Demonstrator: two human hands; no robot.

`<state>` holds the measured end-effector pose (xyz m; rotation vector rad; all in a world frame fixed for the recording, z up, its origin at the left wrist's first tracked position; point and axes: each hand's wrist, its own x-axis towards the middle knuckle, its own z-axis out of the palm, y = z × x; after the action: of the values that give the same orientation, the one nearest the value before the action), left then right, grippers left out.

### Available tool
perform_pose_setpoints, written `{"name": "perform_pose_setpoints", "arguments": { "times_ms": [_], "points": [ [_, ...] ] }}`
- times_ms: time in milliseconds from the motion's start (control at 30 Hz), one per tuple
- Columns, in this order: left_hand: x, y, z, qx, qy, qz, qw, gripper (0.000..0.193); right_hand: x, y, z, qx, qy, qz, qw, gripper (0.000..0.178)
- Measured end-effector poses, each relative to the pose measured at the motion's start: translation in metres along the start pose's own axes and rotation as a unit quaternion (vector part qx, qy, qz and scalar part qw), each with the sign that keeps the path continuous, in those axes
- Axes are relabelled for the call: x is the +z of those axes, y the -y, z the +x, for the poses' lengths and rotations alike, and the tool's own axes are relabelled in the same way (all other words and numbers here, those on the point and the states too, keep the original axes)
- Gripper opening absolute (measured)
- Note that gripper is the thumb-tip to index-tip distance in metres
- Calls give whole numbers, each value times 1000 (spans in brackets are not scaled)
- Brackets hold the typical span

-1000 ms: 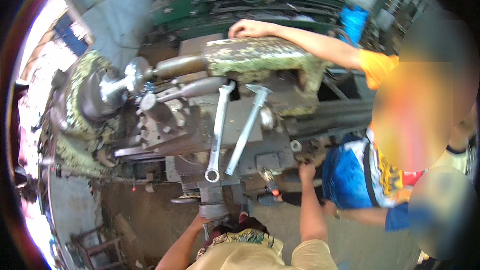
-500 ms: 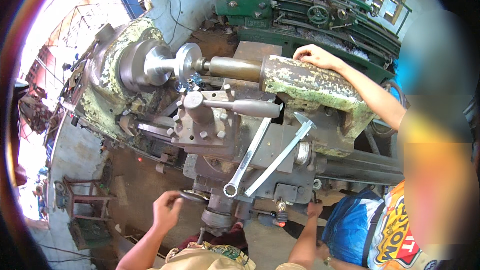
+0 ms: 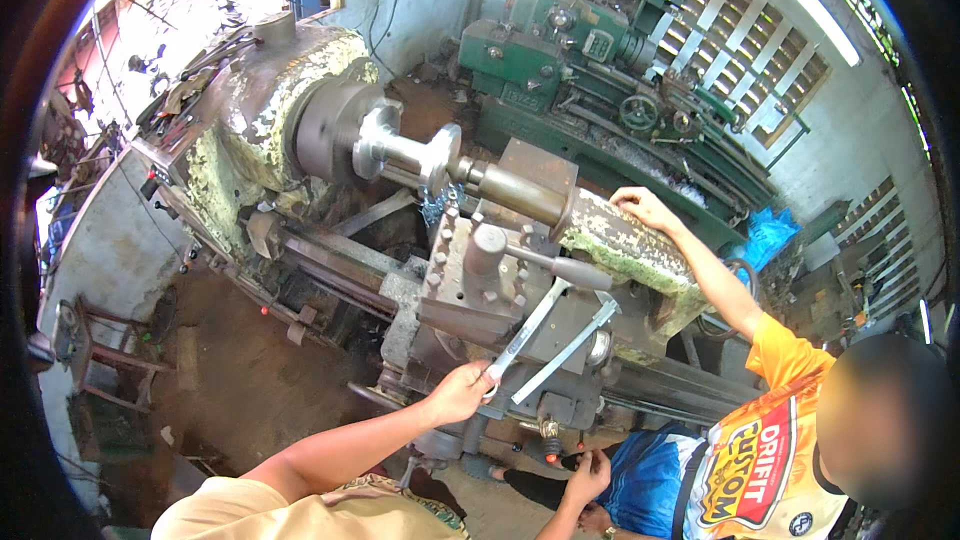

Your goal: The person operates a metal lathe, adjusting controls and measuring a rotating cylindrical workpiece with a caliper. They use a wrench to tighten components and periodically check dimensions while the machine runs.

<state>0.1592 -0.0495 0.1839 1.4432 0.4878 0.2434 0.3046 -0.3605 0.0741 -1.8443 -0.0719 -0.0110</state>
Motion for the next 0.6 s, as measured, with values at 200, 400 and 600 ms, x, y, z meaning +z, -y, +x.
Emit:
{"name": "perform_pose_setpoints", "arguments": {
  "times_ms": [200,400,600],
  "points": [
    [-27,-4,-68,54,115,-70,989,26,61,159,-127,-86,-145,68,983,13],
    [-113,-5,-188,82,207,-33,974,23,163,271,-247,-123,151,62,979,30],
    [-192,-9,-223,149,33,97,983,20,260,289,-324,-79,148,283,944,60]
  ]
}}
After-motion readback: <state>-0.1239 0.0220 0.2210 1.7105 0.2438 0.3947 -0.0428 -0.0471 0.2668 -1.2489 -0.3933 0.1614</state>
